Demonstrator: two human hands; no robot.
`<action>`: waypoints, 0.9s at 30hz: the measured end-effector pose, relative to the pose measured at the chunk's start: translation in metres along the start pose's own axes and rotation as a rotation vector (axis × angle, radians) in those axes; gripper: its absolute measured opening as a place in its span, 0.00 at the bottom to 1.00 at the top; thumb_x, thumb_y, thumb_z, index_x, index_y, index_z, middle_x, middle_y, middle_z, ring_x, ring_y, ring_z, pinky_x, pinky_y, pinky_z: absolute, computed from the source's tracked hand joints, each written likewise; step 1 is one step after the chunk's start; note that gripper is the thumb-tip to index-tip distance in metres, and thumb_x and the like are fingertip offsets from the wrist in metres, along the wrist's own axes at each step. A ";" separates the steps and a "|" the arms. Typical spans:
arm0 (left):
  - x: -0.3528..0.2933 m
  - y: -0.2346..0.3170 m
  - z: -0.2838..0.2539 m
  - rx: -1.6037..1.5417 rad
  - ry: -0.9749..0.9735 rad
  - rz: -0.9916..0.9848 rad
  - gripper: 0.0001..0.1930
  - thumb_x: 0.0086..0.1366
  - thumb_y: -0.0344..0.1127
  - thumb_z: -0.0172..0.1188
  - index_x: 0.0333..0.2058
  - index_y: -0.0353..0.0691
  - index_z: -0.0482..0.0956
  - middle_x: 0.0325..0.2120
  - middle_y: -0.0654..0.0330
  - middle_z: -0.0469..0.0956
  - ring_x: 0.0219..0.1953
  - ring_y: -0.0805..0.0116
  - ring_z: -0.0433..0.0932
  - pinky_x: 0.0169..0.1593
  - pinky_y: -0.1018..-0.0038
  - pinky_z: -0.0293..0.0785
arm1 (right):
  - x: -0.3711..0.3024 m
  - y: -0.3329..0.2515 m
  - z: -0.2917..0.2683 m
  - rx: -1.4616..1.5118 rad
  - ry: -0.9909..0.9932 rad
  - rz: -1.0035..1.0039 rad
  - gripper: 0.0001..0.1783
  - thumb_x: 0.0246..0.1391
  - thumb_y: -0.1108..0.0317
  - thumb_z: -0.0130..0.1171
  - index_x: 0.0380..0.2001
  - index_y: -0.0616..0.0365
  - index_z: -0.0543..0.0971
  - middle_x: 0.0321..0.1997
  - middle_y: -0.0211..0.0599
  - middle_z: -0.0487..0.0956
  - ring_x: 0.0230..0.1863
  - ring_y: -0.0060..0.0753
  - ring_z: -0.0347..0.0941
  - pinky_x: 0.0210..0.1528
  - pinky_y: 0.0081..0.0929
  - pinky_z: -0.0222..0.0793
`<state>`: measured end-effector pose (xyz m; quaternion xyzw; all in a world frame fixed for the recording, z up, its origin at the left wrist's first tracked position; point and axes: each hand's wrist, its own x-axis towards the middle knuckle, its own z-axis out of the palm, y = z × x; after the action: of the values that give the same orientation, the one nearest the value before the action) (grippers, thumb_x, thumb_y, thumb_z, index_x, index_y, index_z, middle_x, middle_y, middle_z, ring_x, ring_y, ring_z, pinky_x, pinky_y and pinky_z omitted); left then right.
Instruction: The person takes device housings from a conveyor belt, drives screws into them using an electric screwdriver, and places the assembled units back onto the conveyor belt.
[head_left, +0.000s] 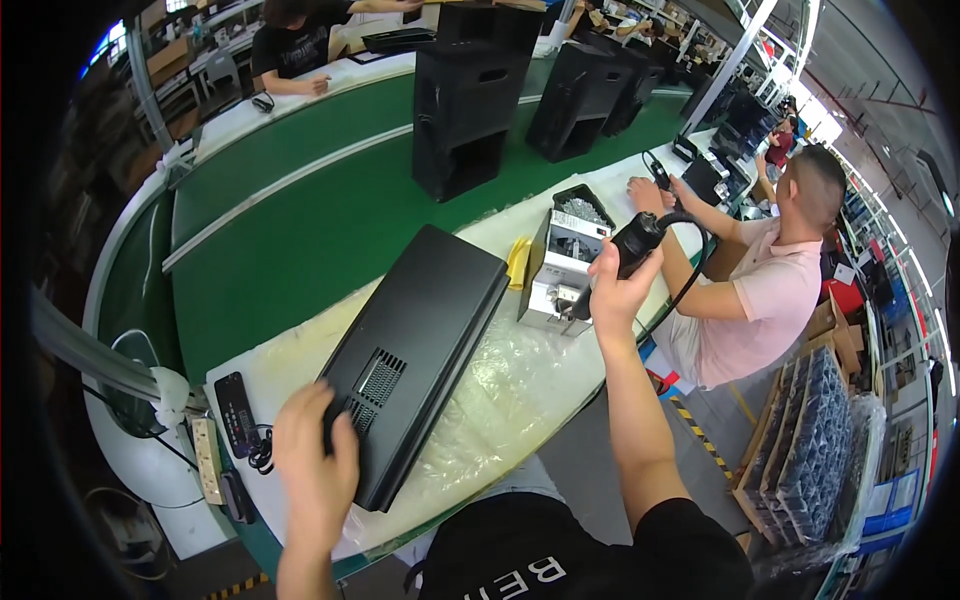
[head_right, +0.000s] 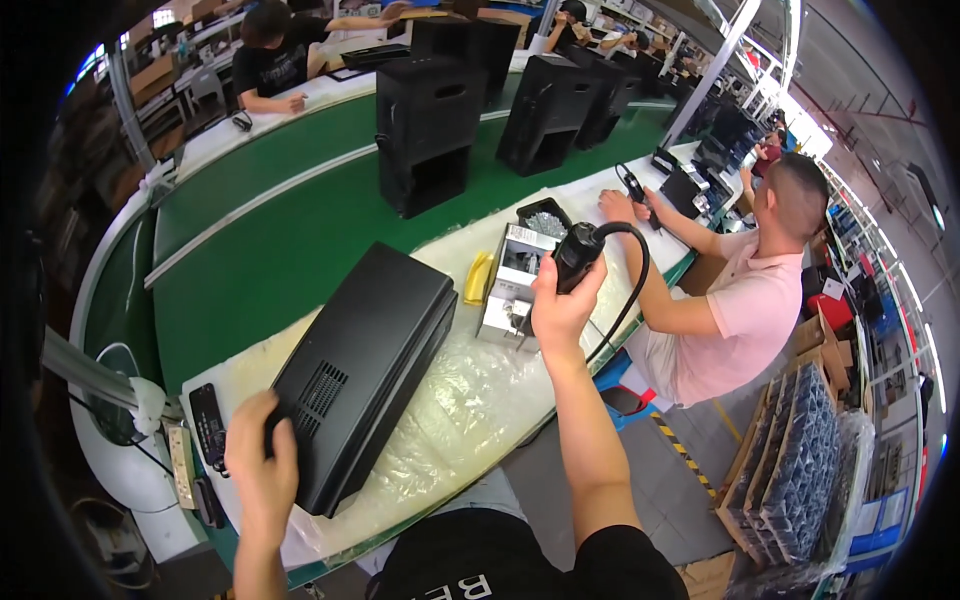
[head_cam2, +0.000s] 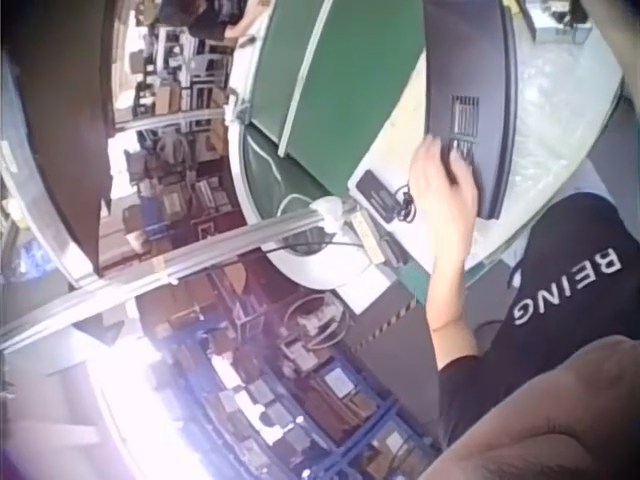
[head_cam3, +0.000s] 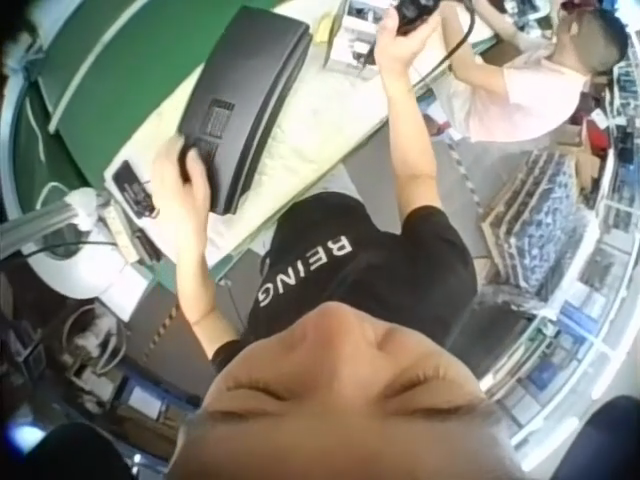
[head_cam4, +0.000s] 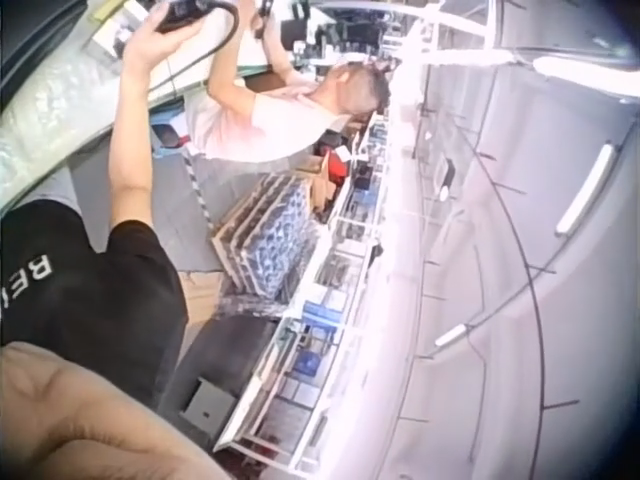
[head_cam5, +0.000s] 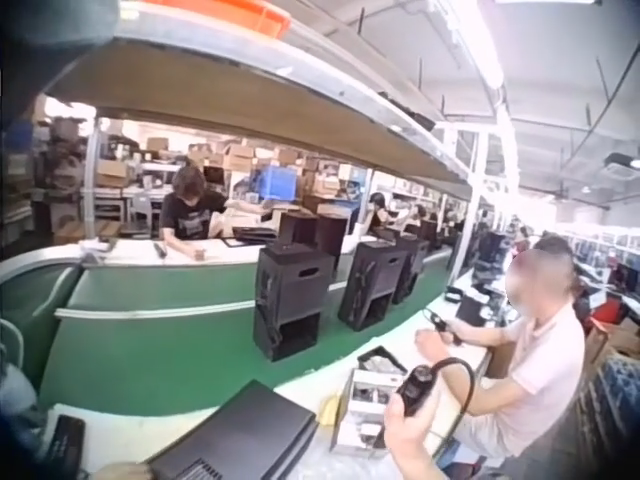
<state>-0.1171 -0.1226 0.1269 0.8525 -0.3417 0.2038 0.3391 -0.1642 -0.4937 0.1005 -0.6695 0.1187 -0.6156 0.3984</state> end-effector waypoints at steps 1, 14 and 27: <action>-0.030 -0.013 -0.006 -0.038 0.101 -0.080 0.15 0.54 0.24 0.58 0.42 0.29 0.72 0.40 0.46 0.74 0.43 0.49 0.73 0.52 0.62 0.67 | -0.004 -0.010 0.000 0.013 -0.028 0.091 0.19 0.58 0.72 0.52 0.49 0.63 0.58 0.32 0.37 0.73 0.23 0.20 0.70 0.28 0.18 0.67; -0.081 -0.037 0.041 -0.948 0.461 -0.638 0.24 0.58 0.32 0.57 0.52 0.32 0.63 0.51 0.51 0.68 0.53 0.63 0.66 0.59 0.69 0.59 | -0.034 -0.224 0.123 0.687 -0.410 -0.029 0.37 0.63 0.46 0.45 0.64 0.60 0.51 0.41 0.44 0.72 0.20 0.24 0.67 0.22 0.22 0.69; -0.082 -0.045 0.054 -1.042 0.563 -0.571 0.23 0.55 0.34 0.58 0.48 0.32 0.64 0.46 0.53 0.67 0.48 0.64 0.67 0.55 0.70 0.62 | -0.096 -0.237 0.199 0.898 -0.800 0.023 0.46 0.57 0.50 0.57 0.66 0.59 0.44 0.37 0.44 0.74 0.20 0.26 0.70 0.22 0.20 0.68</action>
<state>-0.1344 -0.1005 0.0221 0.5480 -0.0541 0.1288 0.8247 -0.0802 -0.1991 0.2063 -0.6141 -0.3049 -0.3012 0.6628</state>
